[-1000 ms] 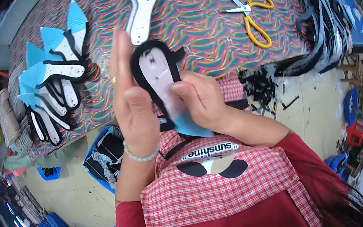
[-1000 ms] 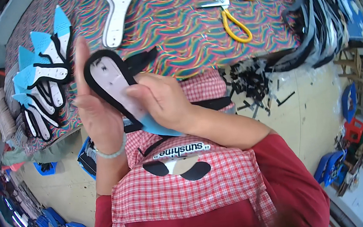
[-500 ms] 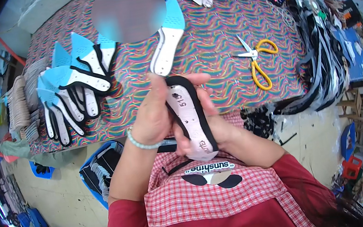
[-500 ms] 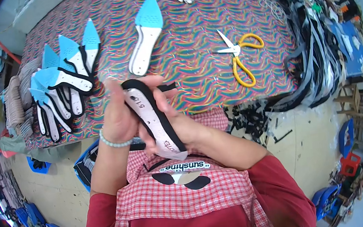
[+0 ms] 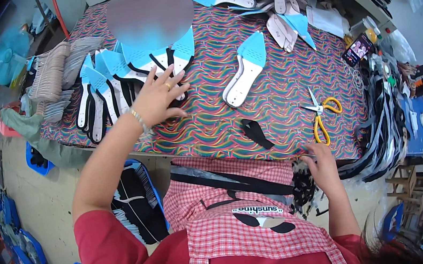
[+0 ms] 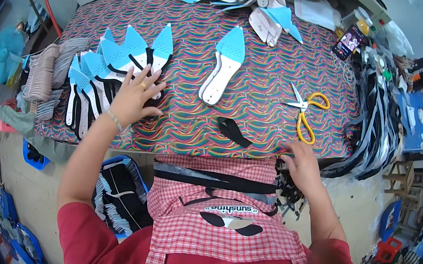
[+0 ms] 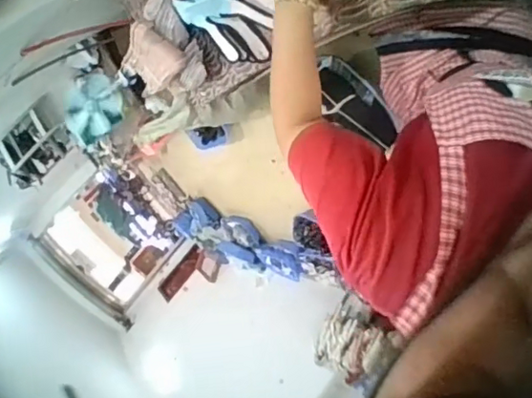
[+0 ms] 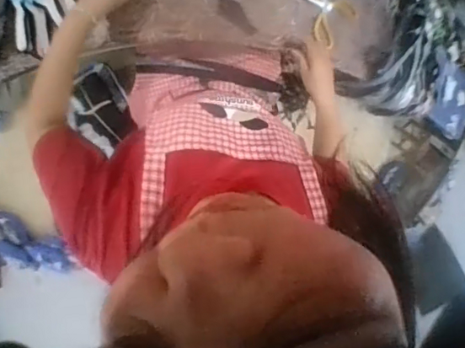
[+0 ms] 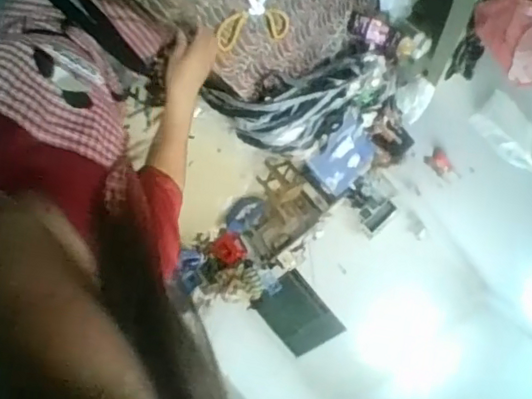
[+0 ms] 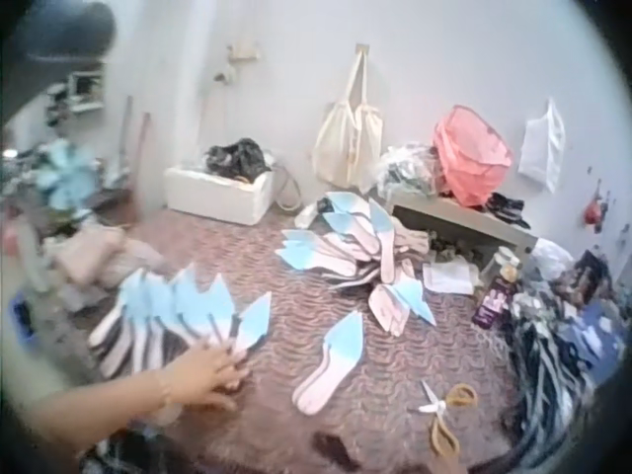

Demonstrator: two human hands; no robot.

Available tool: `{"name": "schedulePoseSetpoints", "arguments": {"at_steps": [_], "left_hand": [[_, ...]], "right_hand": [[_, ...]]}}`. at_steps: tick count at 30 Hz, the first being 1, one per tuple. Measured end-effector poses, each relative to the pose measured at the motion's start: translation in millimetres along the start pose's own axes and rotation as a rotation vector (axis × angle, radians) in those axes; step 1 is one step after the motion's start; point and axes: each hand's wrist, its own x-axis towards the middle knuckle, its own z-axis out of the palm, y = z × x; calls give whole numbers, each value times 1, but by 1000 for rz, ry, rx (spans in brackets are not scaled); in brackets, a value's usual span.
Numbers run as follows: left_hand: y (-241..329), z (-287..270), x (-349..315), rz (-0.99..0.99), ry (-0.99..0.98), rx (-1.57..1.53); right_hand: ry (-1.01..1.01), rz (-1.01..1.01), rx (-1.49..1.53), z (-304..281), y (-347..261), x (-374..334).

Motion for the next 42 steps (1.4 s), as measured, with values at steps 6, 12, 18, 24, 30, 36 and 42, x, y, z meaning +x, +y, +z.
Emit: {"name": "schedulePoseSetpoints", "arguments": {"at_steps": [6, 12, 18, 24, 30, 36, 42], "left_hand": [[19, 6, -26, -258, 665, -281], [-28, 30, -78, -638, 883, -395], [-47, 71, -80, -933, 632, -272], [17, 39, -70, -670, 812, -570], [24, 35, -93, -683, 857, -918], [24, 16, -80, -706, 1071, -1316], [94, -15, -55, -494, 758, -2140]], "right_hand": [[131, -302, 95, 51, -81, 88], [111, -713, -14, 111, -157, 176], [-107, -276, 418, 140, -237, 248], [-15, -355, 165, 157, -217, 205], [-290, 87, 984, 118, -155, 199], [30, -63, 825, 106, -172, 177], [-1, -274, 739, 104, -225, 138]]}}
